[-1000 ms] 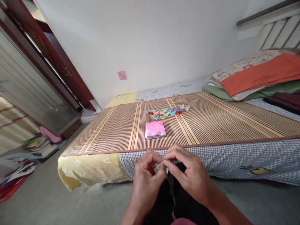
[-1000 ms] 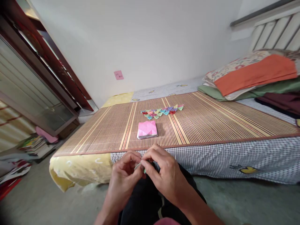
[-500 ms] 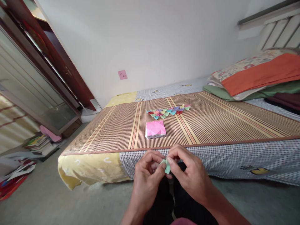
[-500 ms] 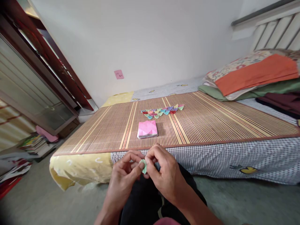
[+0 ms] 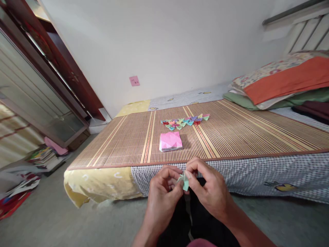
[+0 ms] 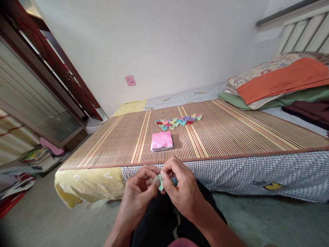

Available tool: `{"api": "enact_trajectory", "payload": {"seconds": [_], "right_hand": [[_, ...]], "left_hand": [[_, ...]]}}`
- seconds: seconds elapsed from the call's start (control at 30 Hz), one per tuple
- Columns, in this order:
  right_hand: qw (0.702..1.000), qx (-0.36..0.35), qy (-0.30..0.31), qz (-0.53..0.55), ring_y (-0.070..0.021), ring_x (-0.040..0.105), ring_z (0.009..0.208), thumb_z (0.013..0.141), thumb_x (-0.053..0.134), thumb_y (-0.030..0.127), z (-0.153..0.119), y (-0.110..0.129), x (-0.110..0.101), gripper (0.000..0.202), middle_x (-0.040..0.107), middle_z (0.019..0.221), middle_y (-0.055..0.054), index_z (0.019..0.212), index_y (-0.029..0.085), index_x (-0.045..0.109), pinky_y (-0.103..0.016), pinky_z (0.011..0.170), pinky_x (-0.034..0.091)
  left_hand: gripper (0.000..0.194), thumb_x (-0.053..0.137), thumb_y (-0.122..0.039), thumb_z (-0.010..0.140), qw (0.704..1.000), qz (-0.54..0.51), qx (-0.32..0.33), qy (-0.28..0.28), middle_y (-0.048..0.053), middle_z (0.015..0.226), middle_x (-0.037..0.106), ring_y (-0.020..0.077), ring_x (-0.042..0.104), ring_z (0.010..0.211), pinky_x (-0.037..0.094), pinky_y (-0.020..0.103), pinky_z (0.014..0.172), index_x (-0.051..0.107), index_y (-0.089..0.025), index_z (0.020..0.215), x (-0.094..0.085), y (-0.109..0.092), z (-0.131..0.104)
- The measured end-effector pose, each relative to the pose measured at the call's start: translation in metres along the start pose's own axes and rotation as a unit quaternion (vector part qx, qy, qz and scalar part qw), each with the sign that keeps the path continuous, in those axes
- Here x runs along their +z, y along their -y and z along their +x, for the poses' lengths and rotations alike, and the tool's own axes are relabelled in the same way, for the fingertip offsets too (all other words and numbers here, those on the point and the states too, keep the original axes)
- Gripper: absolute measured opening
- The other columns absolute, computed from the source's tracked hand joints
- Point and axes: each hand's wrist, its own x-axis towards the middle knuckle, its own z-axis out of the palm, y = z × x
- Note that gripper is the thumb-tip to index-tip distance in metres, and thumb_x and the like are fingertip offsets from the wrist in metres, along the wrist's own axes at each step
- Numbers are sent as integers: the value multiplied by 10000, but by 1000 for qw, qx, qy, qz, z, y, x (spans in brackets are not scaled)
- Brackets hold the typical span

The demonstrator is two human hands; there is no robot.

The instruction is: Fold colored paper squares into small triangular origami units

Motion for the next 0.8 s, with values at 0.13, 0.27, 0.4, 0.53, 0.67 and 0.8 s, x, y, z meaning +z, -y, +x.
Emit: {"api": "enact_trajectory", "payload": {"seconds": [0.13, 0.27, 0.4, 0.53, 0.67, 0.8], "right_hand": [[1000, 15, 4, 20, -151, 575, 684, 977, 510, 134, 1, -2, -2, 194, 583, 770, 4, 810, 230, 525, -262, 642, 475], [998, 26, 28, 52, -163, 607, 747, 1005, 532, 178, 0, -2, -5, 129, 627, 839, -11, 901, 223, 594, -275, 686, 492], [997, 15, 39, 63, -166, 618, 782, 1026, 528, 172, -1, -1, -6, 166, 626, 851, -13, 890, 221, 610, -281, 714, 495], [997, 10, 48, 65, -170, 631, 790, 1037, 509, 156, -1, -2, -6, 181, 622, 859, -18, 896, 226, 597, -284, 716, 514], [997, -1, 49, 54, -179, 645, 793, 1050, 479, 157, -1, -2, -4, 204, 616, 856, -27, 891, 235, 581, -289, 702, 534], [998, -15, 40, 46, -176, 639, 786, 1048, 481, 143, -1, -3, -1, 202, 613, 849, -24, 897, 233, 582, -289, 705, 523]], "left_hand": [[233, 814, -333, 836, 999, 26, 21, -22, 50, 1023, 644, 111, 604, 674, 528, 245, 629, 678, -163, 751, -4, 1, -1], [222, 806, -326, 846, 998, 50, 31, -34, 55, 1044, 661, 107, 602, 671, 530, 245, 649, 682, -166, 755, -4, 2, -1], [246, 794, -359, 865, 999, 24, 18, -23, 50, 980, 668, 113, 649, 650, 502, 220, 581, 684, -157, 779, -2, 1, 0], [249, 788, -376, 872, 1000, 7, 8, -16, 37, 904, 678, 137, 690, 654, 515, 221, 571, 691, -154, 815, -1, -2, 0], [283, 791, -405, 866, 1000, 9, 7, -16, 39, 893, 687, 144, 693, 653, 534, 234, 586, 689, -152, 793, -1, -2, 0], [282, 788, -413, 869, 1000, 10, -5, -20, 20, 764, 683, 146, 679, 637, 529, 229, 586, 683, -158, 810, 0, -1, -1]]}}
